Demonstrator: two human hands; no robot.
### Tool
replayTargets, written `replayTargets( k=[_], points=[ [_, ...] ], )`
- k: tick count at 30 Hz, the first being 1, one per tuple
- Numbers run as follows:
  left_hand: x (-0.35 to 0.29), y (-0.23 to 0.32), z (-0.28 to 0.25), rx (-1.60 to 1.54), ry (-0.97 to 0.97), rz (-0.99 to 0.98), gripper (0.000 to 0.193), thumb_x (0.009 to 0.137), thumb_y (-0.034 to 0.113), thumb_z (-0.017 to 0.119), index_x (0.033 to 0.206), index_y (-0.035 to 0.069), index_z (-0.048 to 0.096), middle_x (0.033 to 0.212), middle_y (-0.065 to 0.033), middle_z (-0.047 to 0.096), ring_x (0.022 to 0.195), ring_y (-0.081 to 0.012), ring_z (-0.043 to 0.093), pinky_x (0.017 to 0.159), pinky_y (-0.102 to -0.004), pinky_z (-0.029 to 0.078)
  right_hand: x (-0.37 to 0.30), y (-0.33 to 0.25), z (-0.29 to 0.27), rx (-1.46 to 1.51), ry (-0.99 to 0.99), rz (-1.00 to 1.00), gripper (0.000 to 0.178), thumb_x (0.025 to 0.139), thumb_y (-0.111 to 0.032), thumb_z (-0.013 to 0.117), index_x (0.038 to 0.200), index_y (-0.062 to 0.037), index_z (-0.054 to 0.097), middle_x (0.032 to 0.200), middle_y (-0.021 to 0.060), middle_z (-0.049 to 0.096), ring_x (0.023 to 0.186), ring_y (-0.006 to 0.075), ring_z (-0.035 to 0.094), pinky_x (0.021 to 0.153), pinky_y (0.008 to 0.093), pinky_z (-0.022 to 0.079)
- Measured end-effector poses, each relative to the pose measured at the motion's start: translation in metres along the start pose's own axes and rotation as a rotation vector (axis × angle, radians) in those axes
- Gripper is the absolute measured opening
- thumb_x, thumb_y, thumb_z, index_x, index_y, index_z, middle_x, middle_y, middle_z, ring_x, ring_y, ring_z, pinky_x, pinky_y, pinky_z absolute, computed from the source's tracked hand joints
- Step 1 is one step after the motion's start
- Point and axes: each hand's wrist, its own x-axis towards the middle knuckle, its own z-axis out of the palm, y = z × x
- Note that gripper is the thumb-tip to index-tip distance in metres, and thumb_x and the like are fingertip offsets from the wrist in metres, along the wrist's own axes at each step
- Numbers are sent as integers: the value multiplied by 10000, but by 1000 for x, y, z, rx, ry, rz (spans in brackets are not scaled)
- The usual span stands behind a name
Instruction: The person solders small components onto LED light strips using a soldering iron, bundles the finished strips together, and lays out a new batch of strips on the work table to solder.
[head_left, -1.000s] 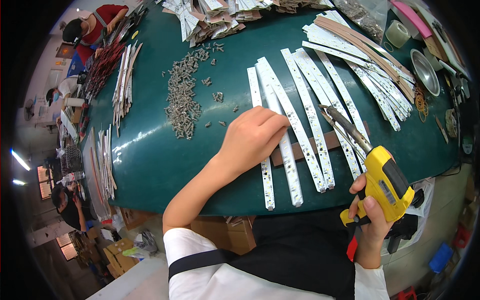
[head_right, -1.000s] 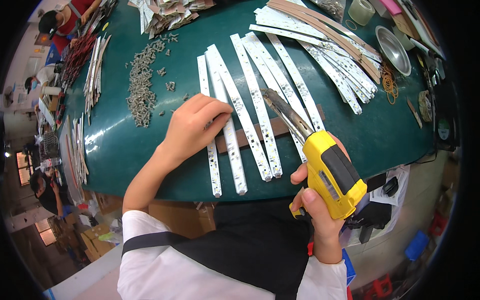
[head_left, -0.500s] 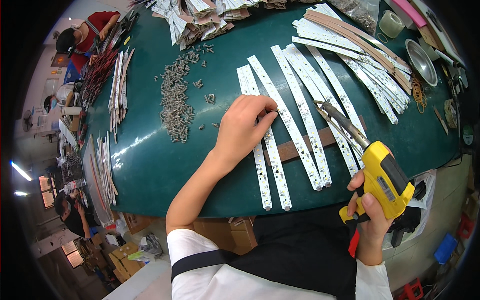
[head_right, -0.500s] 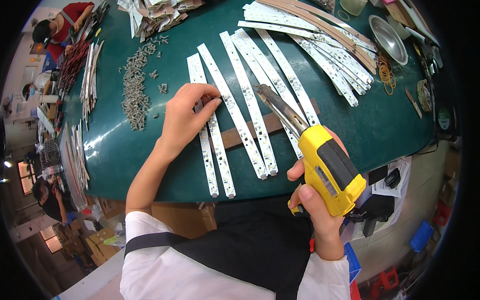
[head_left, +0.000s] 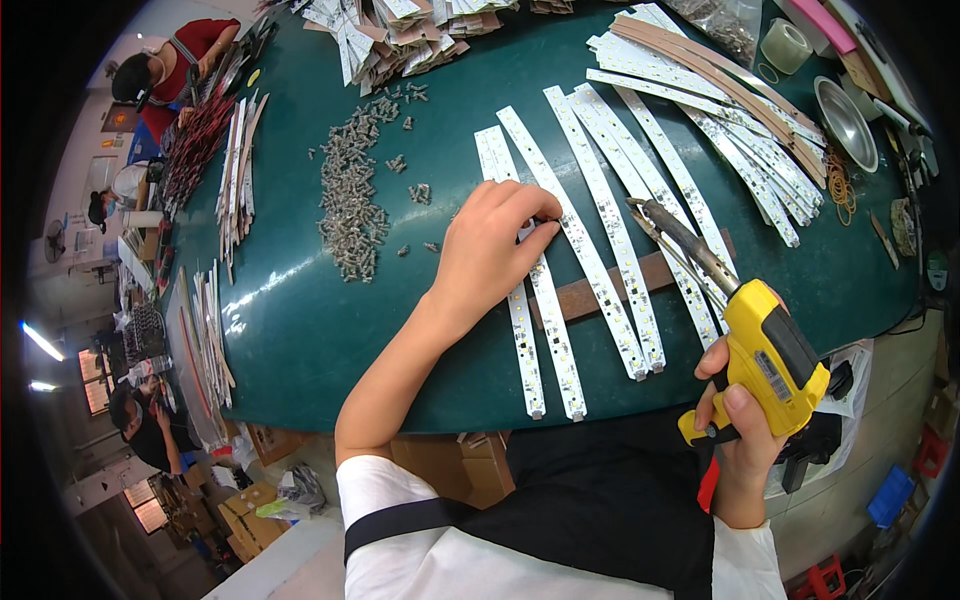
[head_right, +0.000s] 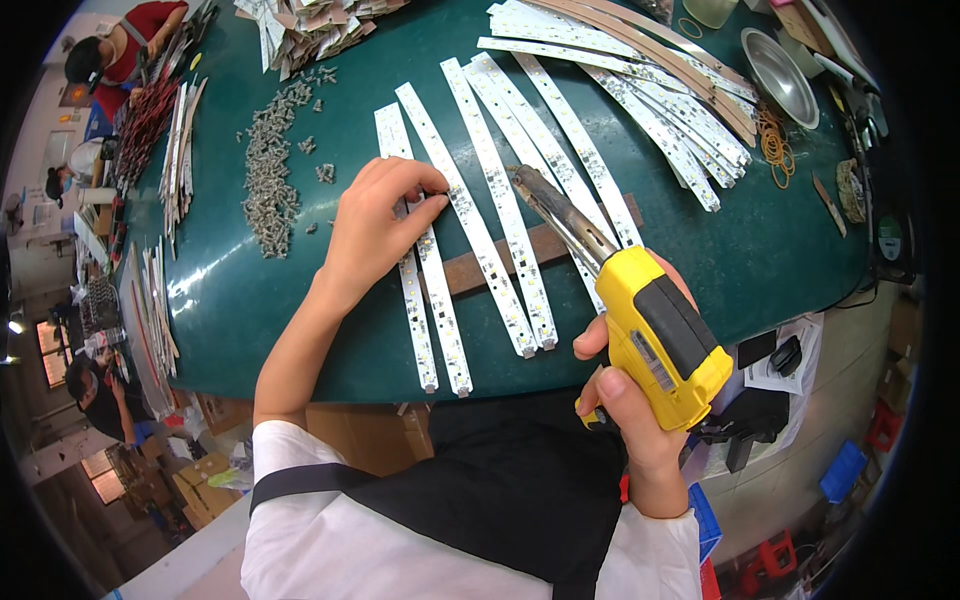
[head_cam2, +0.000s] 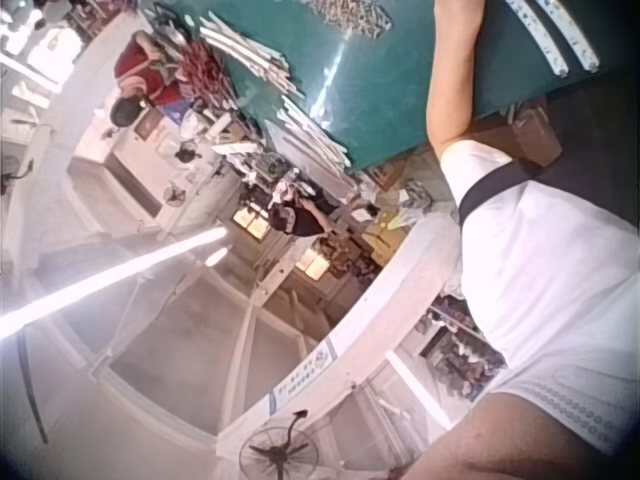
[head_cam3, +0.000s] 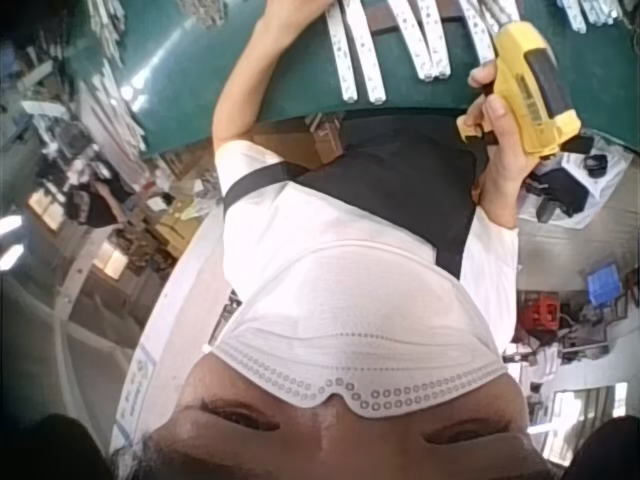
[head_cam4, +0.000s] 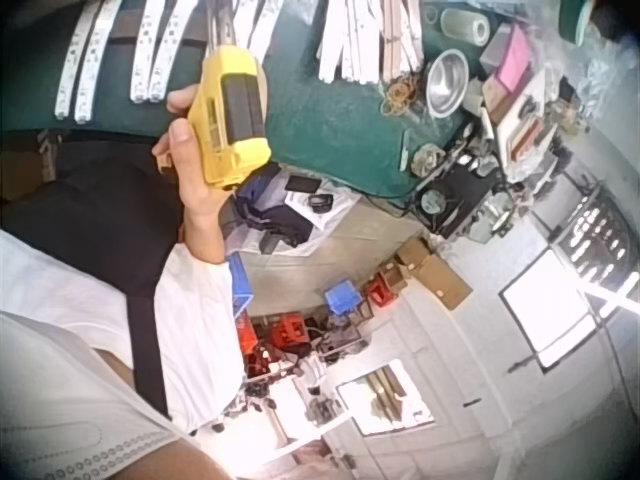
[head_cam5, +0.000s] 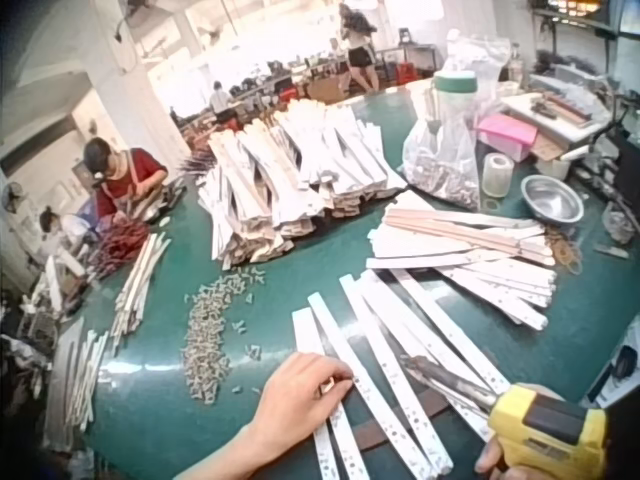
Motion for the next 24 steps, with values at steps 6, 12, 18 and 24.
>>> replayTargets(
  k=[6, 12, 18, 24],
  points=[
    [-3, 0, 0, 7, 16, 46, 136, 742, 19, 704, 865, 66, 671, 821, -35, 646, 763, -205, 577, 671, -320, 464, 0, 0, 1, -11, 0, -64, 667, 787, -138, 625, 1373, 42, 362, 920, 183, 596, 764, 179, 594, 433, 213, 484],
    [-6, -2, 5, 25, 67, 89, 139, 742, 19, 699, 873, 63, 681, 865, -42, 652, 784, -219, 575, 685, -319, 469, 5, 4, 3, 28, -80, -39, 666, 804, -91, 606, 1393, 40, 324, 934, 199, 588, 767, 183, 594, 450, 222, 497],
    [-10, -2, -1, -31, 161, 25, 167, 723, 59, 716, 886, 53, 679, 941, -81, 600, 848, -232, 547, 716, -332, 452, 15, 0, 13, 70, -178, 95, 725, 774, -61, 634, 1408, 38, 297, 893, 137, 609, 804, 139, 603, 485, 205, 508],
    [-11, -4, -2, 30, 148, 6, 176, 707, 92, 729, 872, 55, 679, 908, -79, 543, 896, -250, 515, 765, -348, 427, 21, 0, 21, -3, -190, 141, 671, 769, -6, 618, 1382, 50, 353, 909, 156, 627, 728, 118, 607, 449, 198, 484]
  ],
)
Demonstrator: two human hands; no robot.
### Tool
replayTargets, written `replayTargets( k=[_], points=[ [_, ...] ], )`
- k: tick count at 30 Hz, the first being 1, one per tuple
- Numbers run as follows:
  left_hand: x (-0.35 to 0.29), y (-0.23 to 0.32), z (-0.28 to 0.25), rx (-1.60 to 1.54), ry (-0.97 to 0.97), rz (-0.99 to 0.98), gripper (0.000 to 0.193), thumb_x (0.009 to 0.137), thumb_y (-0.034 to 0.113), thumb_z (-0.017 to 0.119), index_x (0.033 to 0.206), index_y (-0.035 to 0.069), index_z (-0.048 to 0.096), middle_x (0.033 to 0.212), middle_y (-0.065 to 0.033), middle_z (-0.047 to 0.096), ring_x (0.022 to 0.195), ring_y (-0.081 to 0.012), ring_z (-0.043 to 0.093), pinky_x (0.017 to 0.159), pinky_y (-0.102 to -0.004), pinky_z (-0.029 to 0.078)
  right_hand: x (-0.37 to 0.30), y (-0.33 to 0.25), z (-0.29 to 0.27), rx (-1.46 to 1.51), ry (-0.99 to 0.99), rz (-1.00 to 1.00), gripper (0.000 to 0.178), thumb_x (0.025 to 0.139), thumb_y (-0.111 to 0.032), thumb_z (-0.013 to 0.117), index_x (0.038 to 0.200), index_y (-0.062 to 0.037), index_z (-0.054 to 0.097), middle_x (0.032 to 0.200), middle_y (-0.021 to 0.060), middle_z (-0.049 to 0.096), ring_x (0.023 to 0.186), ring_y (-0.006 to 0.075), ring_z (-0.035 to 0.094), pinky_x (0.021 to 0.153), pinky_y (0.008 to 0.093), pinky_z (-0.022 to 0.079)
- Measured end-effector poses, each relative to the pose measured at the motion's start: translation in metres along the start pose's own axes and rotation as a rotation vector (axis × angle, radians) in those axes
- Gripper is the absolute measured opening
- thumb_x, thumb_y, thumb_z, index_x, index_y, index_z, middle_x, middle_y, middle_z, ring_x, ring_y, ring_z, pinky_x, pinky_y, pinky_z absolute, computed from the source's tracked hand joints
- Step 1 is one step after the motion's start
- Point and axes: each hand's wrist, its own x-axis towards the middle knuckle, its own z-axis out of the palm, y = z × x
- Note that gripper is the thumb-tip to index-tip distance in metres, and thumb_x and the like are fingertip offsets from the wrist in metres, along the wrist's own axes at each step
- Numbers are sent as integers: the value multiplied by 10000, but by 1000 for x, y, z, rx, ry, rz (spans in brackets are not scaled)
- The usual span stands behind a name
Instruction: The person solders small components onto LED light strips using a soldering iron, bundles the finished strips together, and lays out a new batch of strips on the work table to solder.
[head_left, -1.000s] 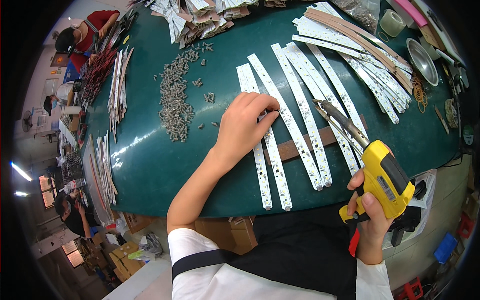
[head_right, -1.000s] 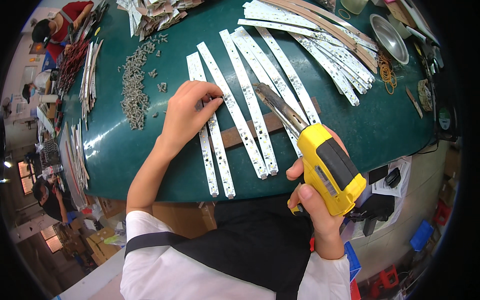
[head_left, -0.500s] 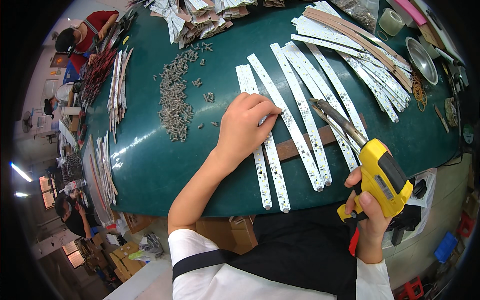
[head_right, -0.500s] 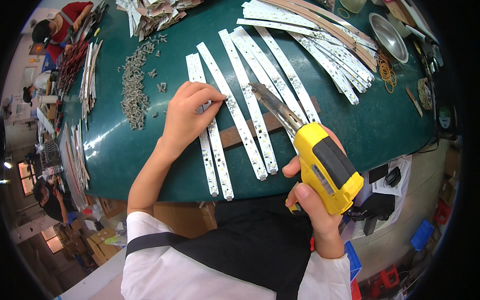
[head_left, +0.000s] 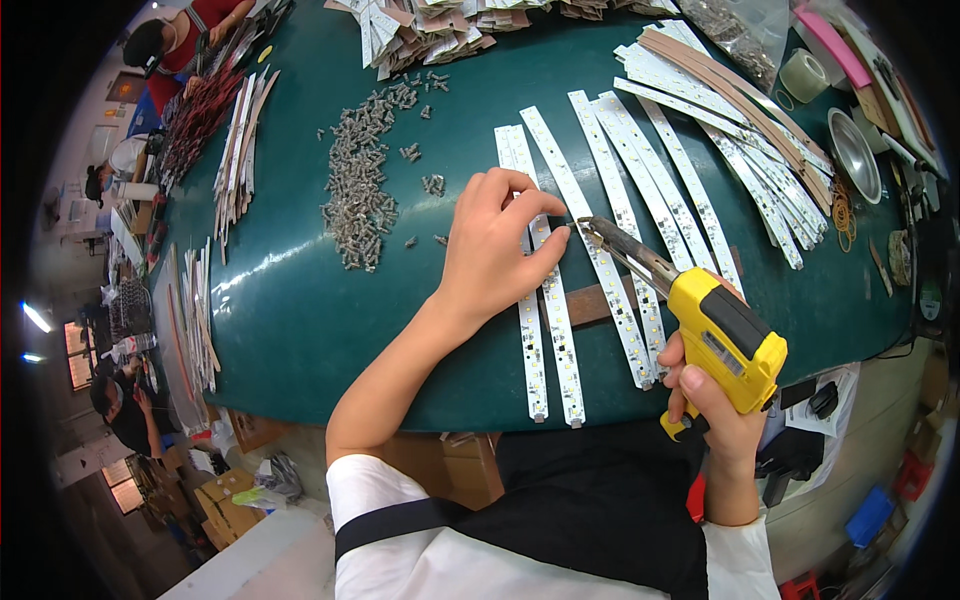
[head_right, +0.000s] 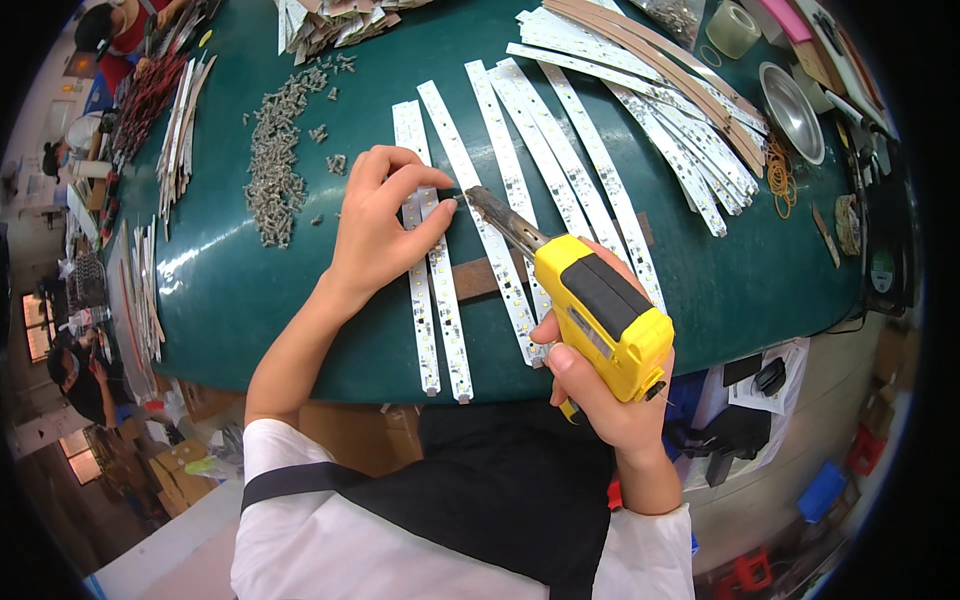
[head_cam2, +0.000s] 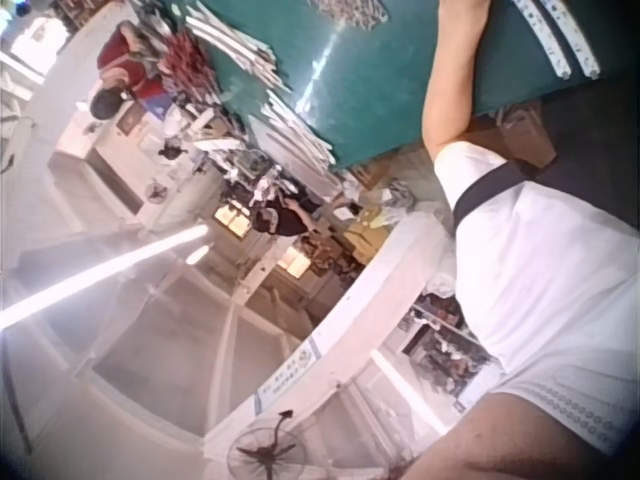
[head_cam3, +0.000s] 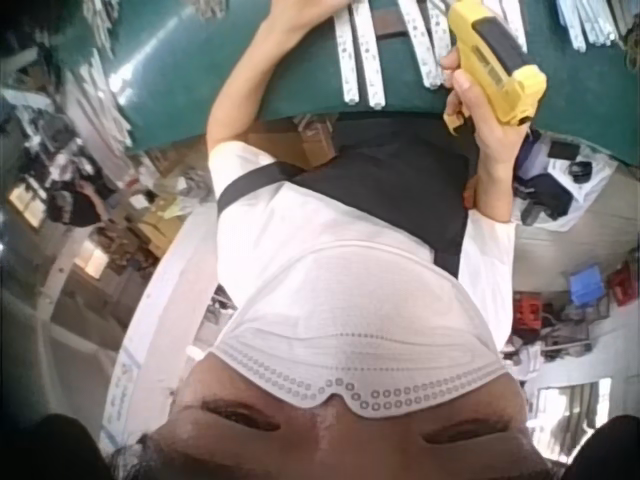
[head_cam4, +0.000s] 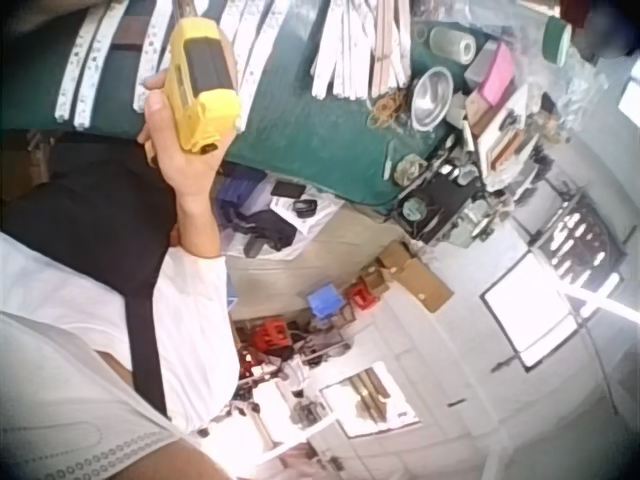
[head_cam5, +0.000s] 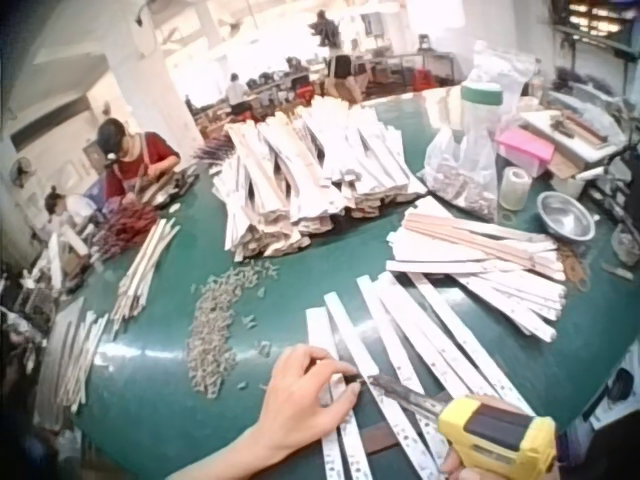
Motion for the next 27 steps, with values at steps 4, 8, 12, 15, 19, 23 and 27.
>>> replayTargets(
  k=[4, 8, 12, 15, 19, 23, 27],
  points=[
    [-1, -1, 2, -11, -17, -24, 147, 704, 90, 724, 839, 54, 678, 899, -75, 541, 887, -250, 515, 777, -353, 421, 2, 0, 1, -26, 12, 6, 667, 772, 0, 615, 1384, 45, 353, 902, 154, 629, 702, 111, 604, 451, 196, 480],
    [-1, -1, 4, -10, -10, -26, 133, 702, 88, 722, 823, 55, 677, 896, -73, 540, 887, -250, 516, 781, -353, 420, 3, -6, -2, -90, -48, 29, 663, 774, 9, 616, 1386, 38, 360, 925, 149, 629, 710, 106, 607, 459, 195, 480],
    [-2, -2, 5, -16, -13, -19, 129, 700, 88, 719, 816, 54, 676, 892, -72, 537, 888, -248, 517, 784, -355, 420, 2, -3, 5, -98, 23, -20, 650, 776, 11, 621, 1379, 34, 378, 890, 144, 635, 604, 84, 573, 434, 182, 437],
    [-1, -3, 7, -13, 19, 12, 103, 698, 93, 709, 783, 62, 660, 878, -63, 531, 852, -243, 508, 749, -355, 416, 2, -3, 5, -100, 22, -30, 648, 778, 8, 623, 1378, 34, 380, 890, 143, 635, 614, 85, 576, 446, 179, 445],
    [-1, -4, 8, -13, 48, 37, 81, 695, 95, 699, 752, 72, 646, 860, -53, 526, 813, -239, 499, 713, -354, 413, 0, -10, 0, -129, -25, 66, 654, 778, 5, 624, 1381, 39, 373, 952, 141, 627, 762, 112, 615, 488, 196, 494],
    [0, -3, 8, -17, 53, 32, 80, 694, 92, 699, 751, 73, 647, 857, -52, 527, 812, -238, 499, 711, -354, 413, -1, -6, 4, -87, 6, -5, 654, 776, 4, 623, 1379, 40, 373, 925, 142, 631, 699, 101, 600, 466, 188, 470],
    [-1, -2, 5, -15, 28, 10, 100, 696, 86, 710, 780, 64, 661, 875, -60, 531, 850, -241, 509, 746, -354, 417, 0, -4, 7, -80, 55, -58, 656, 775, 3, 623, 1380, 39, 374, 864, 140, 636, 594, 84, 564, 434, 176, 428]
  ],
)
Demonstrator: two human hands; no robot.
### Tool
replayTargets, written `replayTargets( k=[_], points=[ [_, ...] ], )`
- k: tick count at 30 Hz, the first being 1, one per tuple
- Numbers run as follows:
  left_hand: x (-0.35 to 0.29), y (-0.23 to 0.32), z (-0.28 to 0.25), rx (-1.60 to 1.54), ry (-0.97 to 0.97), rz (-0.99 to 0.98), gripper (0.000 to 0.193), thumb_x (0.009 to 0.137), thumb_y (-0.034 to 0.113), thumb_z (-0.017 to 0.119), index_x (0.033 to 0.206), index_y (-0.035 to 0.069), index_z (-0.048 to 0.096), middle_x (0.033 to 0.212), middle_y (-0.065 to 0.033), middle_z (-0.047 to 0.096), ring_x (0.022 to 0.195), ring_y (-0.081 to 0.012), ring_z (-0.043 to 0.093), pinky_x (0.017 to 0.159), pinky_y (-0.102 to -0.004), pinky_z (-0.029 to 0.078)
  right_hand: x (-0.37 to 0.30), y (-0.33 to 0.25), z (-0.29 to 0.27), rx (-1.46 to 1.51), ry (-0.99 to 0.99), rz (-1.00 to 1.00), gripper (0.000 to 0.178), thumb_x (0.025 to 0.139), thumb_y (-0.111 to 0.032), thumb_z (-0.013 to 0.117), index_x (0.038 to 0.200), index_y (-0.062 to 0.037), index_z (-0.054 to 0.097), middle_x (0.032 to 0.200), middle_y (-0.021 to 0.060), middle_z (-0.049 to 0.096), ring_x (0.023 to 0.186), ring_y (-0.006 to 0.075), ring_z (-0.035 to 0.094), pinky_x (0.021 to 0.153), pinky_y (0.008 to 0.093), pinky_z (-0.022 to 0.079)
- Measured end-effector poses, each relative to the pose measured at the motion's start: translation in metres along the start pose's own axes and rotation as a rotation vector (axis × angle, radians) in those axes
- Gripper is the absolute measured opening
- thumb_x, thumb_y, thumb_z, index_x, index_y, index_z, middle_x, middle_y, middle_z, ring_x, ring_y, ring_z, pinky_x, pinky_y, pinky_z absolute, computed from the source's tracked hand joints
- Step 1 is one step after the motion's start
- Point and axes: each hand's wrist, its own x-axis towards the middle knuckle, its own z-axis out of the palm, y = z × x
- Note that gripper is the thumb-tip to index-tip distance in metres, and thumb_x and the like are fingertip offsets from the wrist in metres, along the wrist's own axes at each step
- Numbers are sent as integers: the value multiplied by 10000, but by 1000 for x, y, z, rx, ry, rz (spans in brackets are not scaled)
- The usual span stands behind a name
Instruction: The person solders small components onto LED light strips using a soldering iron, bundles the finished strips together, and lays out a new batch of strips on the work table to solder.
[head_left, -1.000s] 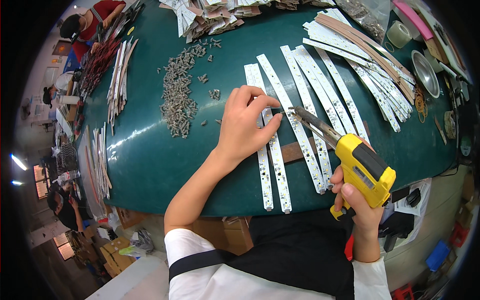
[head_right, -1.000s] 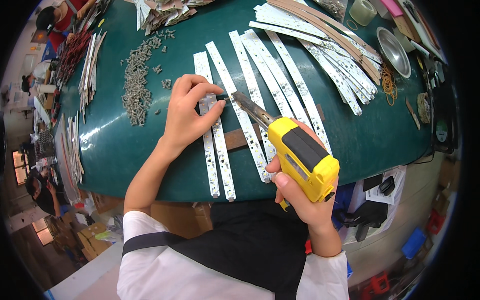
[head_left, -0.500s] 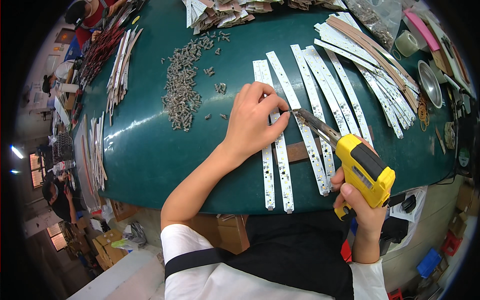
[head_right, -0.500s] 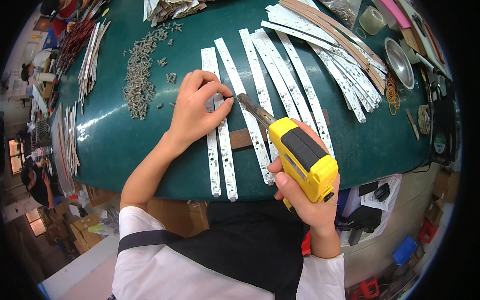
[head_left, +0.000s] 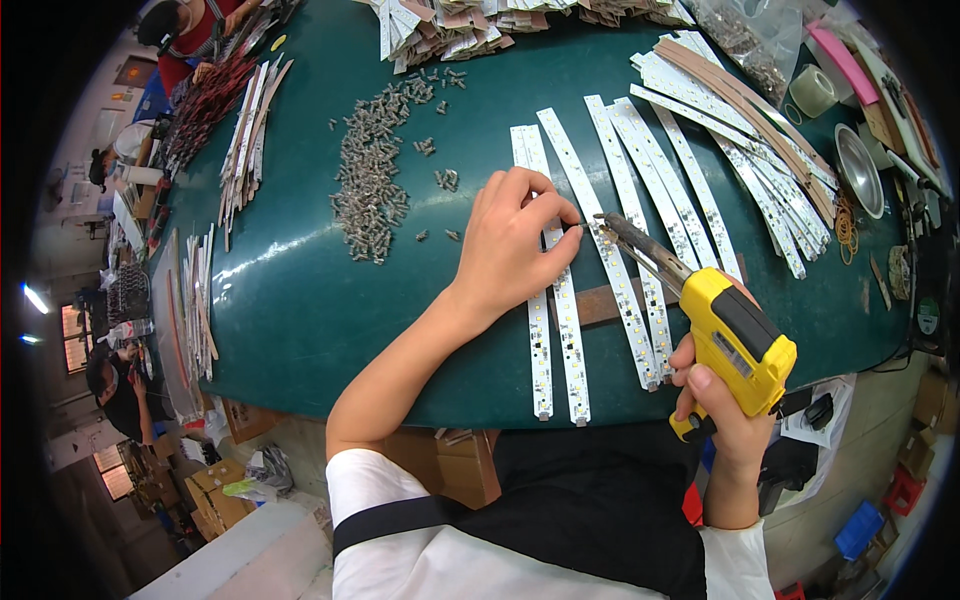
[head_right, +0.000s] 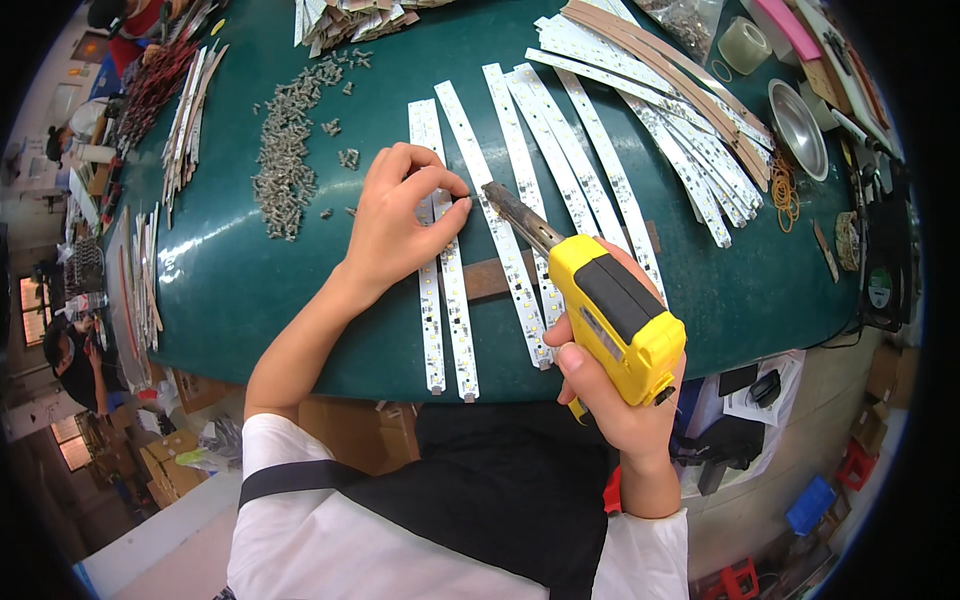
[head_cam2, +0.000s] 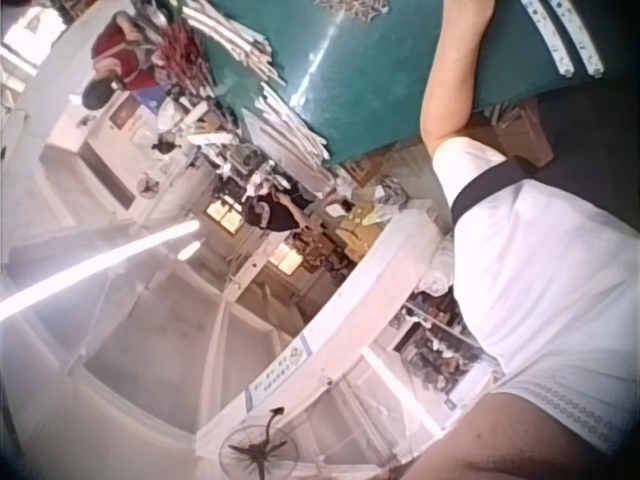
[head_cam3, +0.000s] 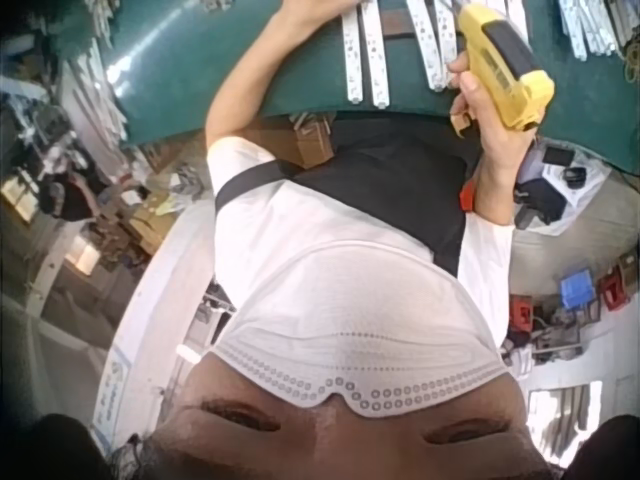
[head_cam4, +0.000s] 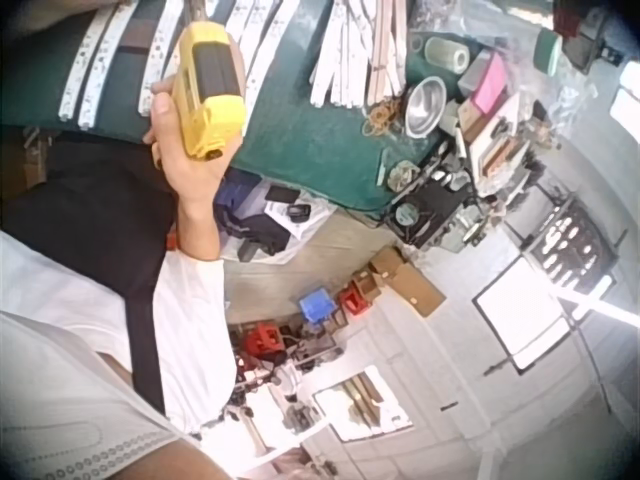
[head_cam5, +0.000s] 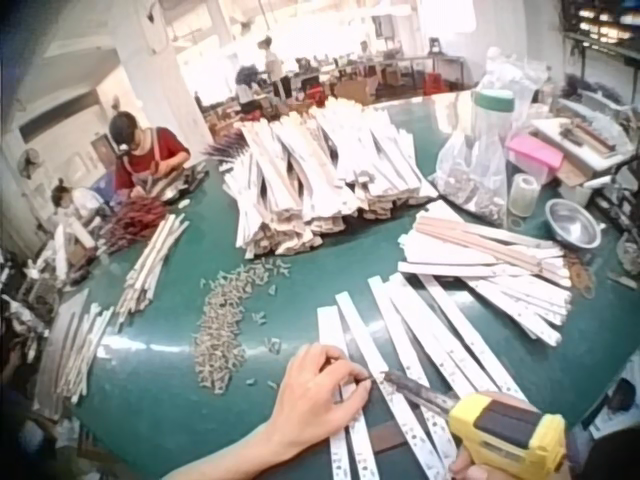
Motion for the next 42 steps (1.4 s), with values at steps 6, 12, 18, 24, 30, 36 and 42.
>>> replayTargets(
  k=[6, 12, 18, 24, 30, 36, 42],
  points=[
    [0, 0, 0, 5, -26, -24, 123, 700, 88, 721, 810, 55, 677, 892, -68, 535, 880, -244, 517, 772, -353, 423, 2, -6, -3, -101, -78, 81, 651, 792, -77, 630, 1378, 34, 371, 864, 148, 608, 674, 133, 576, 458, 213, 475],
    [1, -1, -2, 9, -24, -19, 129, 699, 93, 720, 815, 55, 677, 886, -68, 532, 871, -246, 513, 762, -352, 422, -4, -3, -9, 40, 29, -14, 732, 755, -76, 666, 1398, 31, 335, 899, 143, 615, 748, 140, 608, 494, 203, 505],
    [-5, 27, -11, 89, -10, 175, 198, 699, 121, 716, 885, 84, 658, 971, -65, 570, 889, -253, 541, 761, -366, 430, -17, 2, -25, 57, 84, -161, 563, 806, -85, 594, 1315, 68, 409, 932, 217, 579, 769, 204, 587, 435, 223, 492],
    [-20, 54, -8, 53, -209, 282, 328, 732, 163, 722, 1042, 90, 646, 1095, -60, 608, 1033, -252, 584, 860, -375, 467, -23, 1, -37, 64, 103, -206, 537, 825, -85, 575, 1307, 82, 405, 946, 223, 568, 799, 218, 580, 430, 222, 488],
    [-29, 40, -35, 42, -361, 328, 327, 736, 132, 721, 1048, 79, 639, 1102, -58, 612, 1031, -252, 597, 852, -389, 487, -24, 3, -38, 91, 209, -199, 676, 789, -106, 632, 1382, 48, 346, 907, 190, 585, 692, 172, 583, 440, 217, 479],
    [-34, 30, -53, -28, -363, 277, 299, 752, 127, 713, 1043, 92, 653, 1114, -64, 619, 1014, -257, 604, 863, -381, 483, -23, 8, -40, 119, 101, -212, 595, 826, -85, 574, 1352, 79, 351, 950, 207, 556, 811, 197, 569, 448, 203, 479],
    [6, -55, -91, 269, 72, -44, 108, 819, 41, 622, 915, 30, 669, 859, -99, 641, 780, -230, 610, 714, -331, 487, -25, 9, -44, 105, 61, -263, 504, 853, -63, 523, 1305, 104, 374, 979, 219, 533, 859, 203, 548, 447, 198, 480]
  ],
)
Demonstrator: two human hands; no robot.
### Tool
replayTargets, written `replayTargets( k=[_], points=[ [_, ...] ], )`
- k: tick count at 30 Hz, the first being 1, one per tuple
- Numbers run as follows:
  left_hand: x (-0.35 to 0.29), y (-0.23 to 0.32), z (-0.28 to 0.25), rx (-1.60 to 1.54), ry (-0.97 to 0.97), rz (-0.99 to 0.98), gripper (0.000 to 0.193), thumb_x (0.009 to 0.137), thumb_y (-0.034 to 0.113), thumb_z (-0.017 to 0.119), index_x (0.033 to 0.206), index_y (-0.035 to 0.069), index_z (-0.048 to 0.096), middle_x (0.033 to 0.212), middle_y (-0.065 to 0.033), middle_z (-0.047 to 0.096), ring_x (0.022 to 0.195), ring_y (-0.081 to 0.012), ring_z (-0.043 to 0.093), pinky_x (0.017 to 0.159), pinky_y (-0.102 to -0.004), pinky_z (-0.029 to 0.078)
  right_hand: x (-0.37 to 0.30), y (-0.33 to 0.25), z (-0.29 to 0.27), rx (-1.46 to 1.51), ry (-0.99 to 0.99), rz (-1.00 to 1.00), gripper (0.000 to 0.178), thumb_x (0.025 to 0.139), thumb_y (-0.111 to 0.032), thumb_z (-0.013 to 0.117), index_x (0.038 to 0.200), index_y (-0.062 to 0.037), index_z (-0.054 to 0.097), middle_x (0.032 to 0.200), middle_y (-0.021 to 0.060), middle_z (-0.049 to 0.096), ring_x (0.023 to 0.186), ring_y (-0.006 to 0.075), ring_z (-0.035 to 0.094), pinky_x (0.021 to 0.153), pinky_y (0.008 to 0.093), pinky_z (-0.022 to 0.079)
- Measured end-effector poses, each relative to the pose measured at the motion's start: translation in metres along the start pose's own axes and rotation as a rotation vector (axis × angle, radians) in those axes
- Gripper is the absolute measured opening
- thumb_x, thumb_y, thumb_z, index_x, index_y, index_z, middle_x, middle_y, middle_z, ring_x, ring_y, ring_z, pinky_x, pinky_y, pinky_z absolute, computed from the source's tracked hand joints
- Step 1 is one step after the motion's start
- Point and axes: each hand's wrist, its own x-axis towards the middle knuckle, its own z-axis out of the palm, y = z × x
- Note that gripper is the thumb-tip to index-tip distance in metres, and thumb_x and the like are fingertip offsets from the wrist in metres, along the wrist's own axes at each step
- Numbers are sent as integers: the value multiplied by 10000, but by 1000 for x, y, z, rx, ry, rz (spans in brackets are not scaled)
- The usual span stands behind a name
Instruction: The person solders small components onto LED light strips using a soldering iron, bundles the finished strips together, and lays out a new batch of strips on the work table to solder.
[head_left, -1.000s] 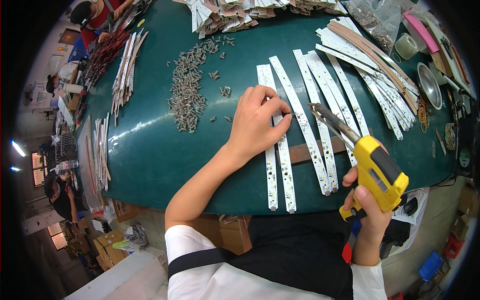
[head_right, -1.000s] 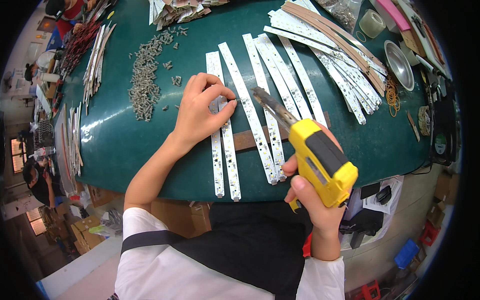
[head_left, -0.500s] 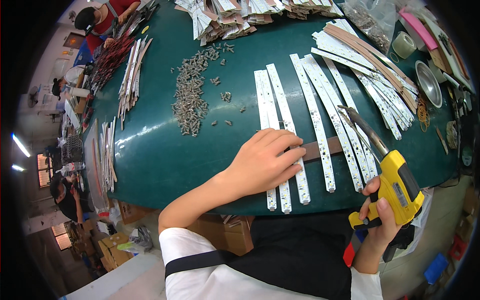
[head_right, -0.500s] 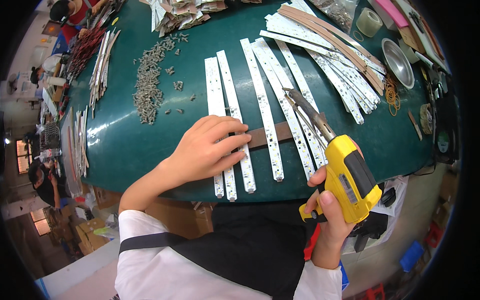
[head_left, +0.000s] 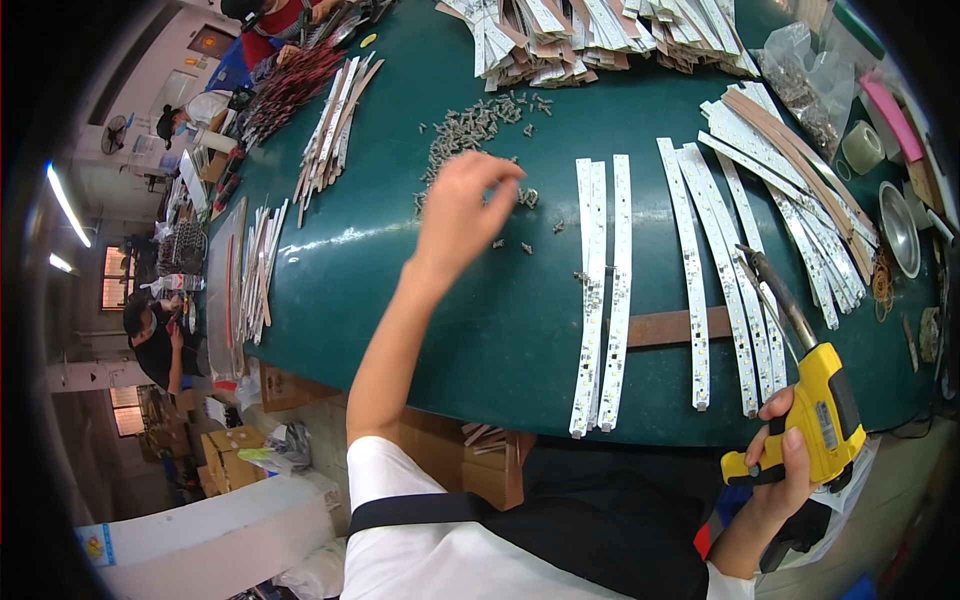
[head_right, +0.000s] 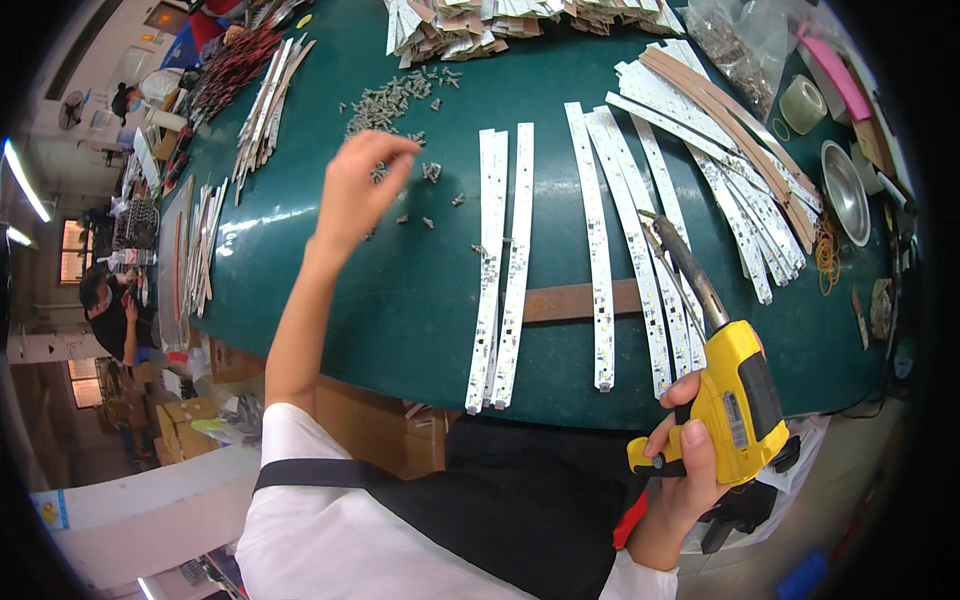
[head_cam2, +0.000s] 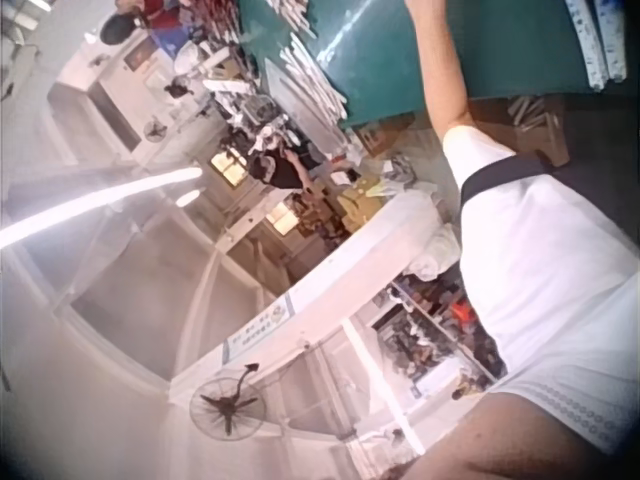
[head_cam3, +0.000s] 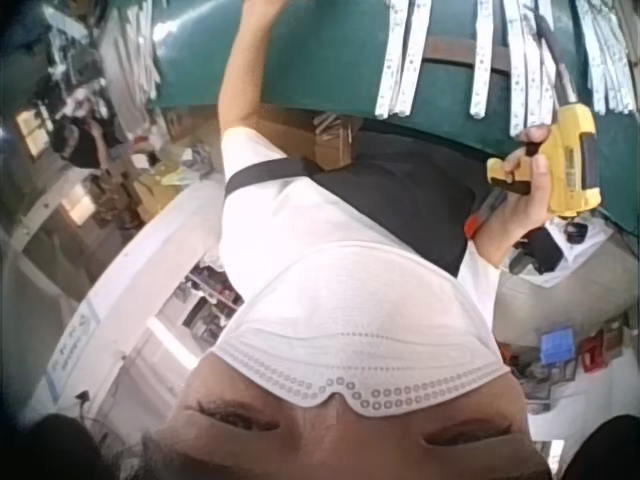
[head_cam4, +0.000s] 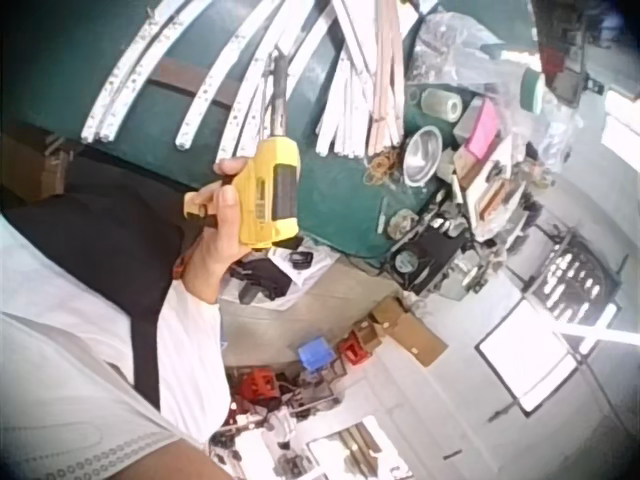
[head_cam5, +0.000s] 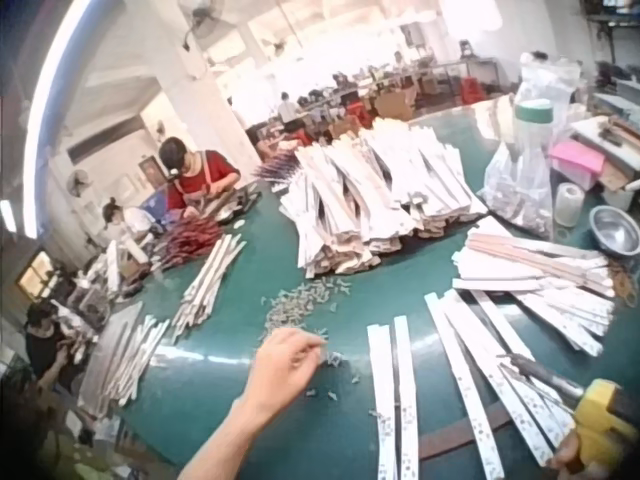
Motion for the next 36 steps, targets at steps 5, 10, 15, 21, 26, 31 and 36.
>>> replayTargets(
  k=[5, 10, 15, 21, 26, 31, 36],
  points=[
    [16, -56, 6, 234, 16, -30, 149, 789, 72, 642, 931, 58, 685, 863, -83, 633, 773, -250, 600, 742, -364, 489, -2, -1, 5, 2, 104, 24, 634, 808, -97, 598, 1369, 54, 346, 919, 190, 567, 771, 184, 580, 437, 212, 485],
    [23, -68, 15, 315, -106, -98, 133, 796, 108, 637, 916, 69, 677, 858, -88, 633, 830, -266, 606, 757, -374, 489, -1, -2, 9, -12, 117, 39, 656, 799, -106, 603, 1381, 47, 340, 922, 187, 569, 767, 181, 580, 440, 210, 483],
    [29, -72, 20, 415, -93, -70, 82, 826, 144, 626, 844, 64, 637, 848, -112, 614, 850, -304, 591, 749, -405, 475, 0, -2, 7, -14, 129, 53, 678, 793, -123, 619, 1385, 49, 336, 901, 179, 579, 746, 180, 581, 438, 214, 483],
    [30, -69, 21, 430, 154, 46, 104, 864, 142, 592, 896, 44, 598, 953, -117, 574, 890, -302, 538, 782, -410, 459, -1, -6, 6, -77, 143, 64, 670, 782, -136, 626, 1373, 43, 363, 882, 175, 586, 695, 170, 579, 432, 214, 480],
    [30, -31, 16, -337, 99, -406, 209, 949, 230, 570, 957, 21, 573, 865, -36, 579, 770, -128, 538, 687, -280, 459, 4, -8, 6, -12, 24, 10, 534, 830, -69, 562, 1318, 65, 392, 949, 226, 555, 828, 218, 568, 426, 216, 479],
    [16, 47, 42, -1356, -295, -670, 177, 967, 177, 551, 1063, 29, 560, 841, -17, 565, 694, -64, 512, 636, -219, 429, 2, -5, 7, -14, 55, 71, 572, 811, -99, 590, 1324, 65, 400, 923, 219, 572, 790, 213, 572, 423, 221, 477],
    [20, 88, 62, -1371, -426, -724, 207, 962, 208, 571, 973, 6, 618, 750, 2, 564, 641, -42, 510, 572, -191, 425, 1, -6, 1, 13, 77, 38, 543, 819, -97, 584, 1304, 72, 409, 918, 212, 573, 799, 214, 571, 415, 216, 478]
  ],
)
